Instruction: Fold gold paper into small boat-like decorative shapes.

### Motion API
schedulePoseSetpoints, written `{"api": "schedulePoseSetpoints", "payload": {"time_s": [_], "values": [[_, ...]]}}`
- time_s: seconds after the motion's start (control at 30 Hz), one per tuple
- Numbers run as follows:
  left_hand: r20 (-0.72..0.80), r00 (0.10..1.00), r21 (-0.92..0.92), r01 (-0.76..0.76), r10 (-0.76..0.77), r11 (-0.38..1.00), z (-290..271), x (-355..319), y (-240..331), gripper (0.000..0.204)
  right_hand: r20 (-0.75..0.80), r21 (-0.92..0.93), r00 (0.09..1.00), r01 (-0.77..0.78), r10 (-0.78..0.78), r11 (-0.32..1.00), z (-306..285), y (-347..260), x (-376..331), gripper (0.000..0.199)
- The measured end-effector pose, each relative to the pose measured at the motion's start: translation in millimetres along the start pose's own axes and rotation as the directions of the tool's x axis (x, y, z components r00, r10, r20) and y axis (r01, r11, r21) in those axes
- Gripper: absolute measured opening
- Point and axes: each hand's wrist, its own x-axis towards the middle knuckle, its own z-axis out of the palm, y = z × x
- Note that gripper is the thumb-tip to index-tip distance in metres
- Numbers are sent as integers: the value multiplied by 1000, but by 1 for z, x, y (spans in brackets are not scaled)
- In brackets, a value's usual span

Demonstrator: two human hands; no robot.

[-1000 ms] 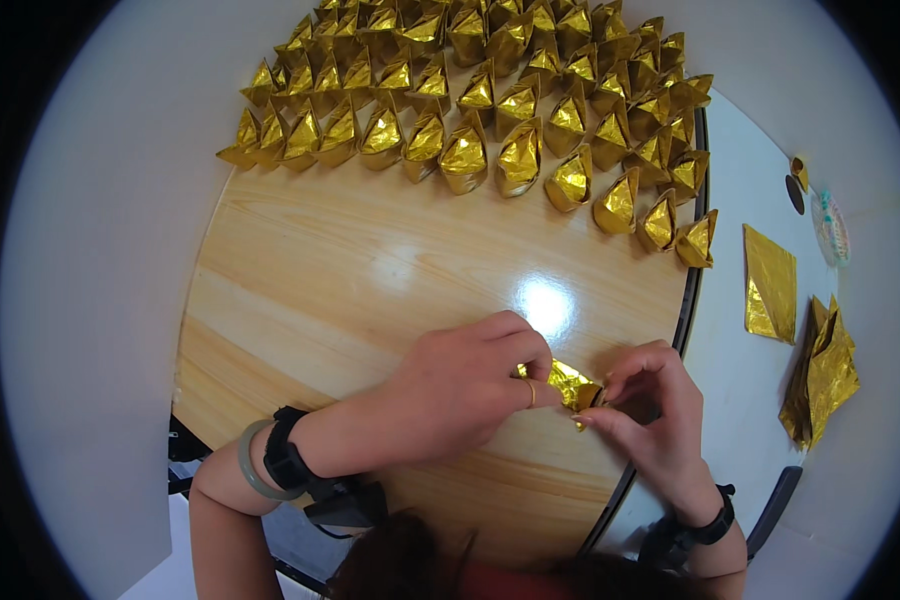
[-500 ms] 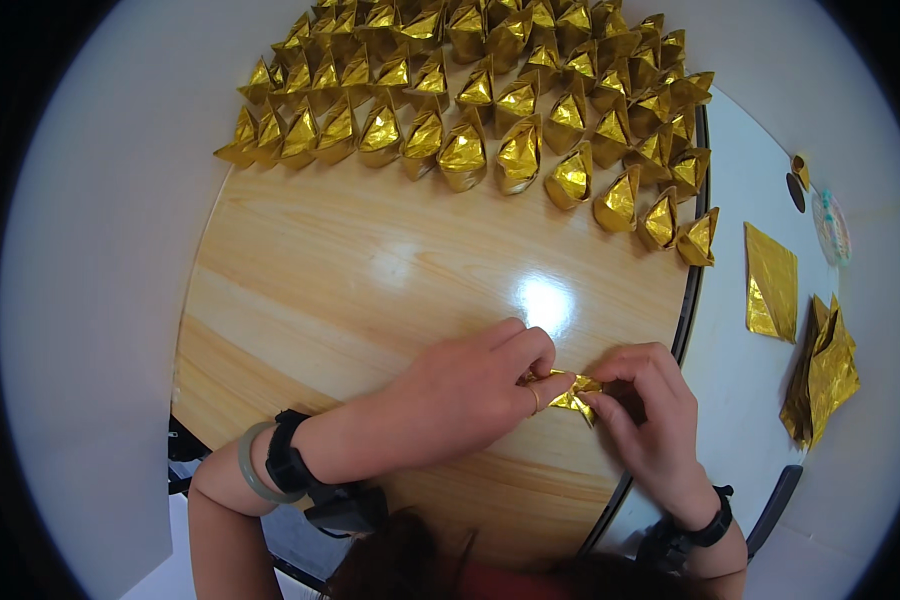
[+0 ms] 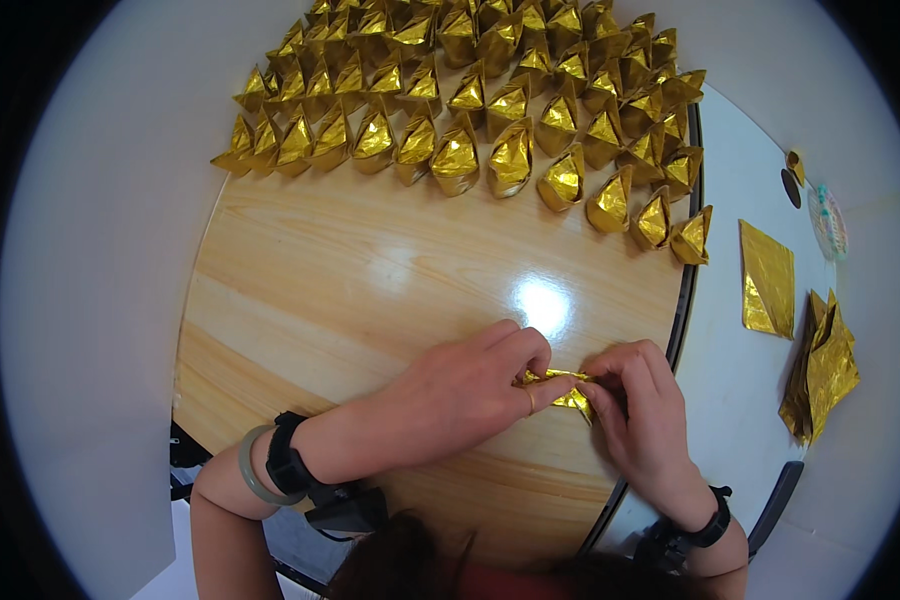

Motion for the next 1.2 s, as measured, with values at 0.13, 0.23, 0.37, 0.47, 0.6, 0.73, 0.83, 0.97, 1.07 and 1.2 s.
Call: {"api": "schedulePoseSetpoints", "payload": {"time_s": [0.13, 0.23, 0.37, 0.47, 0.6, 0.73, 0.83, 0.97, 1.07, 1.2], "values": [[12, 992, 168, -123, 123, 978, -1, -3, 0, 27, 3, -21, 1000, -7, 7, 1000, 0, -1, 0, 25], [79, 981, 279, -193, 177, 941, -5, -3, 2, 39, 5, -53, 1000, 3, -3, 999, 1, 1, -1, 27], [76, 979, 282, -204, 190, 938, -3, -4, 0, 43, 63, -47, 995, 86, -83, 995, -6, -1, 3, 36], [62, 986, 126, -160, 153, 979, -2, -3, -3, 49, 74, -56, 981, 184, -179, 981, -10, 1, 3, 40], [-9, 991, 37, -133, 133, 990, -2, -2, -2, 50, 58, -3, 977, 203, -203, 979, -9, 4, -1, 38], [-26, 990, 86, -134, 136, 987, 2, -2, -4, 40, 4, -15, 966, 259, -259, 966, -10, 5, -1, 32], [-3, 993, 123, -116, 117, 986, 1, -1, -1, 37, -28, -13, 960, 280, -280, 960, -9, 6, -1, 30], [-53, 990, 76, -128, 132, 989, -1, -1, 4, 36, -51, -1, 963, 266, -266, 964, -9, 5, -1, 28], [-94, 983, 92, -148, 157, 985, 6, -1, 2, 36, -59, -13, 961, 268, -269, 963, -8, 5, -1, 27], [-150, 961, 229, -194, 231, 954, 7, -2, 3, 36, -41, -9, 966, 256, -257, 967, -9, 6, -1, 26]]}}
